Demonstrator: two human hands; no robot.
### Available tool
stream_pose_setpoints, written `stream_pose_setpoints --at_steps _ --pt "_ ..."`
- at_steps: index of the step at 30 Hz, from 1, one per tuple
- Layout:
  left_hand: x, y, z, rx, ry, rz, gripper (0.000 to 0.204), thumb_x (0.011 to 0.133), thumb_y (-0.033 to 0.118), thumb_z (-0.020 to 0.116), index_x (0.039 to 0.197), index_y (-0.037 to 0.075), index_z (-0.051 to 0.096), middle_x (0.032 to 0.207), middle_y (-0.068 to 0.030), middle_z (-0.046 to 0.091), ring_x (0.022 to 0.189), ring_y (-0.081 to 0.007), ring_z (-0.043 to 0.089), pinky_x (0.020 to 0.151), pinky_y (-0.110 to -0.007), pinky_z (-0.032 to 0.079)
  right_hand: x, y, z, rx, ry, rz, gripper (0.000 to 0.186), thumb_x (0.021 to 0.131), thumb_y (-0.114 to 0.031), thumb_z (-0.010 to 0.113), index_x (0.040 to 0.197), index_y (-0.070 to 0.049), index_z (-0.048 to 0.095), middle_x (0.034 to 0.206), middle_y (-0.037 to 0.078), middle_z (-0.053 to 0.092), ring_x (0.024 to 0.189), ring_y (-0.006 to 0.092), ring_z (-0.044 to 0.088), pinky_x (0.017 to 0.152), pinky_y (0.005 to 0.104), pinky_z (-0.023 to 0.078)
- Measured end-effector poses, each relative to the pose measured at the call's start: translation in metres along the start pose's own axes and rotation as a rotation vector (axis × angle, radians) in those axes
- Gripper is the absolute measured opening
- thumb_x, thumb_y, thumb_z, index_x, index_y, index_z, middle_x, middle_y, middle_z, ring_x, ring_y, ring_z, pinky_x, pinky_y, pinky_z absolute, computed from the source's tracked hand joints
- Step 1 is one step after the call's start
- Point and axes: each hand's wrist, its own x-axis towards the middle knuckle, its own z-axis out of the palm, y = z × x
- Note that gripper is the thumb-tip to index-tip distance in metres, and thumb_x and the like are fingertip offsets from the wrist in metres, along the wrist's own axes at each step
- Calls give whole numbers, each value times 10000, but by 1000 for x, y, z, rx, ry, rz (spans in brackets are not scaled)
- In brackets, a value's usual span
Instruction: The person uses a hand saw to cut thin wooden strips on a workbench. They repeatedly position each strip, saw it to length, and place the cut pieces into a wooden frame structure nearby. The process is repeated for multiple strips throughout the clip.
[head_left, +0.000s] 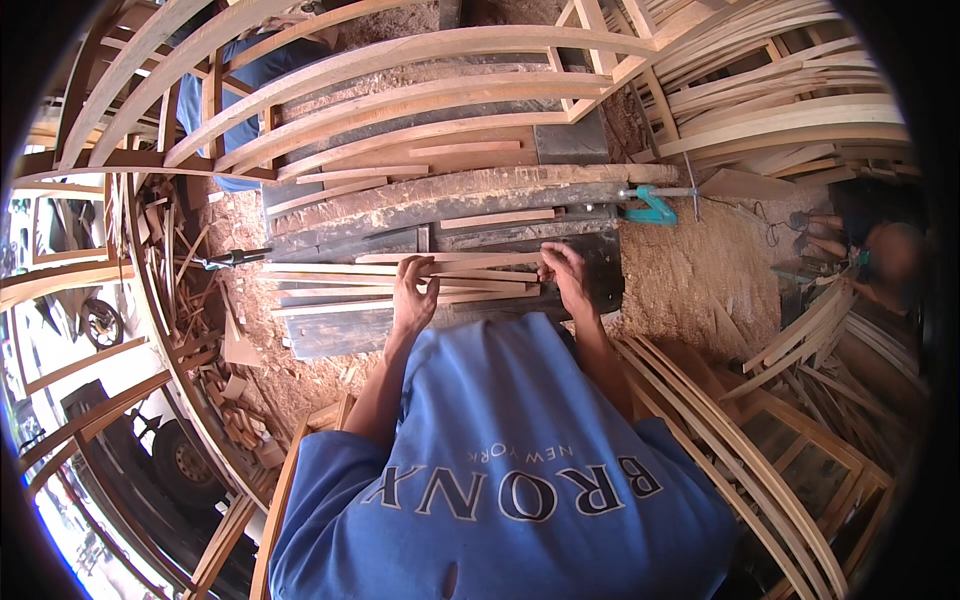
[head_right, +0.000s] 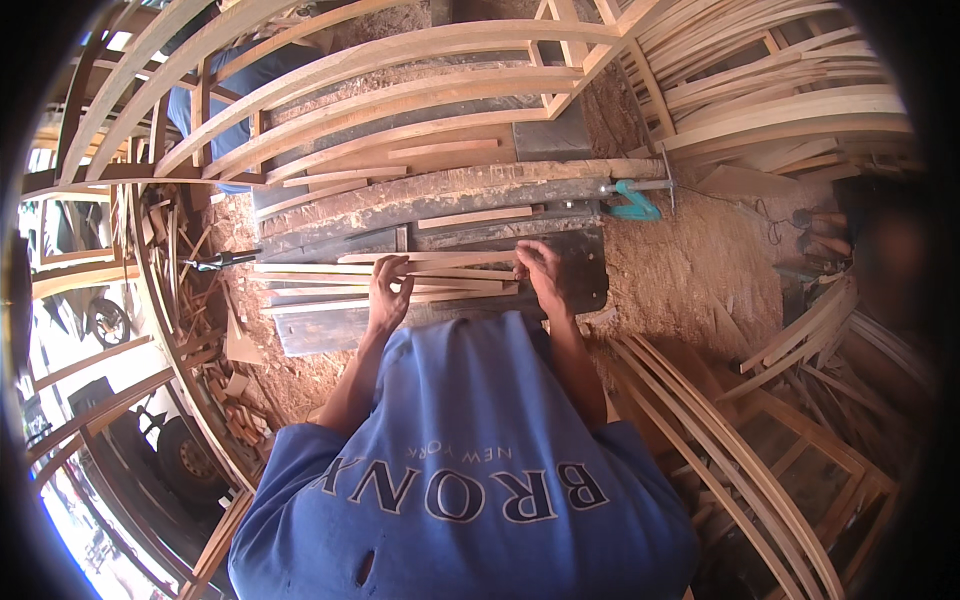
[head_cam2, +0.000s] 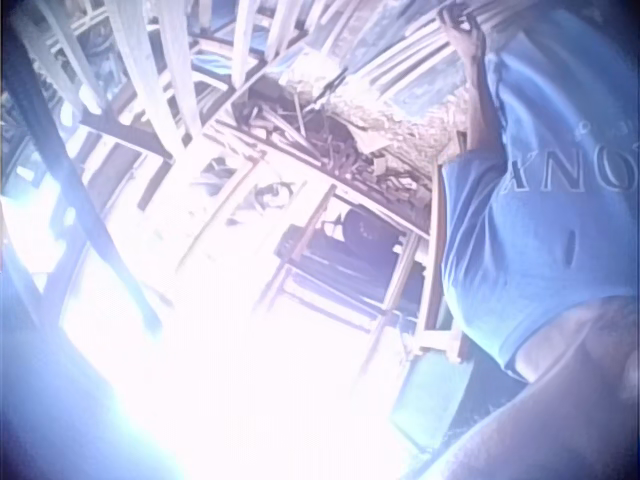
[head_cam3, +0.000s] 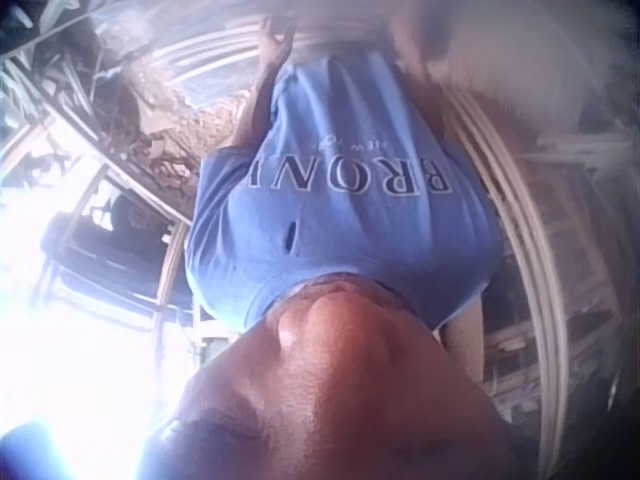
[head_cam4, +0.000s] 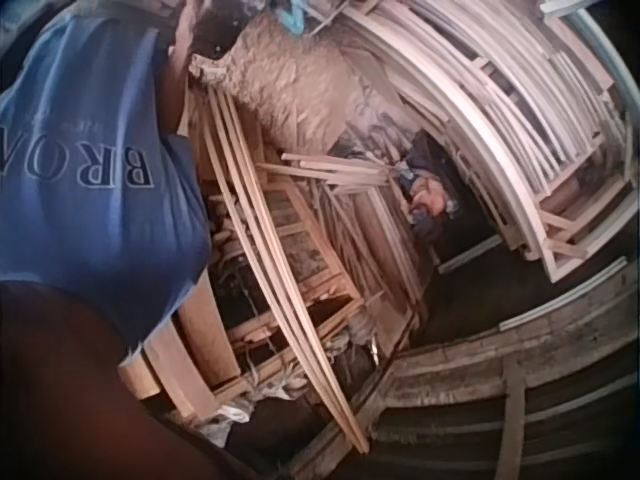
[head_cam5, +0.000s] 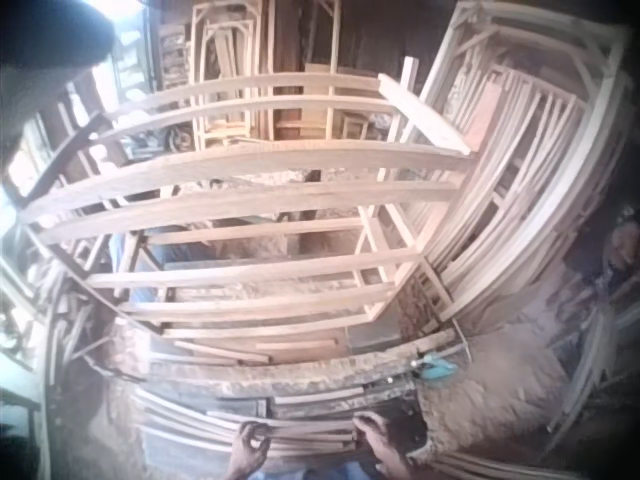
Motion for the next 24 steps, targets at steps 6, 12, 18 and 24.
stream_pose_setpoints --at_steps 6,12,18,24 --pt "-10 -12 -6 610 64 12 210 884 190 609 1014 57 707 1094 -149 655 984 -326 628 895 -461 468 30 0 0 -759 63 -373 396 875 -167 696 1236 -27 616 994 145 697 827 227 674 742 358 537" --pt "30 -17 35 162 106 -76 400 885 224 605 1198 -25 615 1099 -212 672 980 -371 638 915 -446 474 70 2 -4 -718 321 -322 442 856 -190 703 1244 -8 595 1018 173 700 960 306 674 828 407 530" --pt "70 -21 58 -36 30 -381 539 835 251 601 1262 -76 571 1132 -254 664 994 -347 658 889 -392 500 72 10 -3 -363 203 -239 383 864 -98 702 1211 14 586 1018 135 704 901 199 678 760 328 544" --pt "50 -9 44 -211 -40 -411 466 845 263 617 1187 -53 631 937 -137 717 857 -175 662 767 -295 494 44 16 -5 -28 182 -172 298 920 -75 662 1176 44 567 1076 111 682 927 172 664 772 299 565"
